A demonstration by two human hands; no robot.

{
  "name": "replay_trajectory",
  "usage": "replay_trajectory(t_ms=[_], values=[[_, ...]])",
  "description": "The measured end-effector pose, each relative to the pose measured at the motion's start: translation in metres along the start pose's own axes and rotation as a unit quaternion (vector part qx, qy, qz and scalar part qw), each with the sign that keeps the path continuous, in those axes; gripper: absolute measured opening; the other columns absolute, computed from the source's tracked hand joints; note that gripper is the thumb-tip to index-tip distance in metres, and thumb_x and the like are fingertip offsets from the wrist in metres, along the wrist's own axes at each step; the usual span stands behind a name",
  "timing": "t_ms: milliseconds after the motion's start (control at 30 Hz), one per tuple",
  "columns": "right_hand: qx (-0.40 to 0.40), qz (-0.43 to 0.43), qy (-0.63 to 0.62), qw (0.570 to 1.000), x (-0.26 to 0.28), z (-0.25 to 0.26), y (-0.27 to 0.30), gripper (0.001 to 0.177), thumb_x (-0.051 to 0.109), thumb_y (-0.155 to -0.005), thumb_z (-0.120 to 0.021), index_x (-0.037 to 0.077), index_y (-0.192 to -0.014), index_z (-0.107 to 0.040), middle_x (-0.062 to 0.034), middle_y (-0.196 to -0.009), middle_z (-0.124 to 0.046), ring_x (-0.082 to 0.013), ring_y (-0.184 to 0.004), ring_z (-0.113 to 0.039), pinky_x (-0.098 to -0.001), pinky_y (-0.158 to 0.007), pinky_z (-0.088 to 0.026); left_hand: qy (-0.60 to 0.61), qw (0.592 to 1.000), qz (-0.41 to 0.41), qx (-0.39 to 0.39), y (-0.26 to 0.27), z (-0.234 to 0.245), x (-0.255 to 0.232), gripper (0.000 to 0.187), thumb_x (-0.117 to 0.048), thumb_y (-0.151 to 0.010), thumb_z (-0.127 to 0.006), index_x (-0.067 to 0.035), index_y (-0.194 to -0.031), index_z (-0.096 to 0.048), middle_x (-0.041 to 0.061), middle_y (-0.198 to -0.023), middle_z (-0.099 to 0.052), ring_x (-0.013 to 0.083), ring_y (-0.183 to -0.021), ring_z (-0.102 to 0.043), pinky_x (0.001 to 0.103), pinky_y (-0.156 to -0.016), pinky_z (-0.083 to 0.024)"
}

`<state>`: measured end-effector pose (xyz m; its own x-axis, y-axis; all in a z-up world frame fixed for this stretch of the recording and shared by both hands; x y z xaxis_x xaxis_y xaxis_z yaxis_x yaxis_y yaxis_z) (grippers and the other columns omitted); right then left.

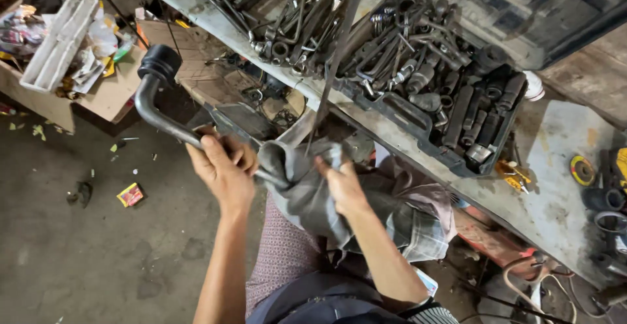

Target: The person sorts through a collection of metal tools, including wrenches and sockets, on a cluttered workbench. They pick up individual tools, wipe them with a cloth, and place them back into a toolbox.

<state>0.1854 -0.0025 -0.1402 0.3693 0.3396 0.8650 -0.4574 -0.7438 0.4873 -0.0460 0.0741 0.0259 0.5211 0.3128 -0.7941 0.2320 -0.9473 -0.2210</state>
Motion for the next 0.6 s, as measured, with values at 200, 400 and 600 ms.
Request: replay_trajectory(t_ms=[200, 400, 600], values=[[-0.134, 0.089, -0.050, 0.986, 0.136, 0.026, 0.049, 0.066, 0.038, -0.089, -0.079, 0.003, -0.140, -0.058, -0.0169, -0.124, -0.067, -0.0266, -0.114, -0.062, -0.0468, -0.099, -0.051, -0.399, 0.906, -0.096, 0.099, 0.005, 0.038, -0.026, 0.018, -0.020, -0.109, -0.052, -0.012, -0.093, -0.048, 0.007, -0.051, -0.054, 0.0226, -0.043, -0.054, 0.032, -0.044, -0.045], [-0.195, 0.107, -0.166, 0.961, 0.169, 0.005, 0.053, 0.080, 0.065, -0.082, -0.070, 0.011, -0.140, -0.059, -0.0141, -0.125, -0.069, -0.0243, -0.113, -0.066, -0.0431, -0.099, -0.056, -0.608, 0.735, -0.076, 0.289, 0.036, 0.052, 0.042, 0.026, -0.029, -0.090, -0.074, -0.013, -0.095, -0.054, 0.014, -0.069, -0.070, 0.0347, -0.068, -0.073, 0.051, -0.060, -0.054], [-0.069, 0.115, -0.045, 0.990, 0.117, -0.032, 0.023, 0.063, 0.048, -0.080, -0.087, 0.005, -0.122, -0.067, -0.0148, -0.112, -0.067, -0.0224, -0.108, -0.062, -0.0436, -0.097, -0.053, -0.648, 0.597, -0.155, 0.448, 0.059, 0.027, 0.039, 0.026, -0.046, -0.094, -0.063, -0.025, -0.107, -0.055, 0.001, -0.077, -0.071, 0.0267, -0.069, -0.074, 0.044, -0.064, -0.060]])
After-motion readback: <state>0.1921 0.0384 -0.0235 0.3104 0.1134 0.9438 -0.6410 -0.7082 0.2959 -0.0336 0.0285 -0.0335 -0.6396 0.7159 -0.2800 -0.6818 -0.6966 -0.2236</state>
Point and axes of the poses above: each hand's wrist, its own y-axis away from the middle knuckle, its own z-axis out of the back of the hand, x = y × z, the point moved 8 cm from there along -y, towards the middle knuckle
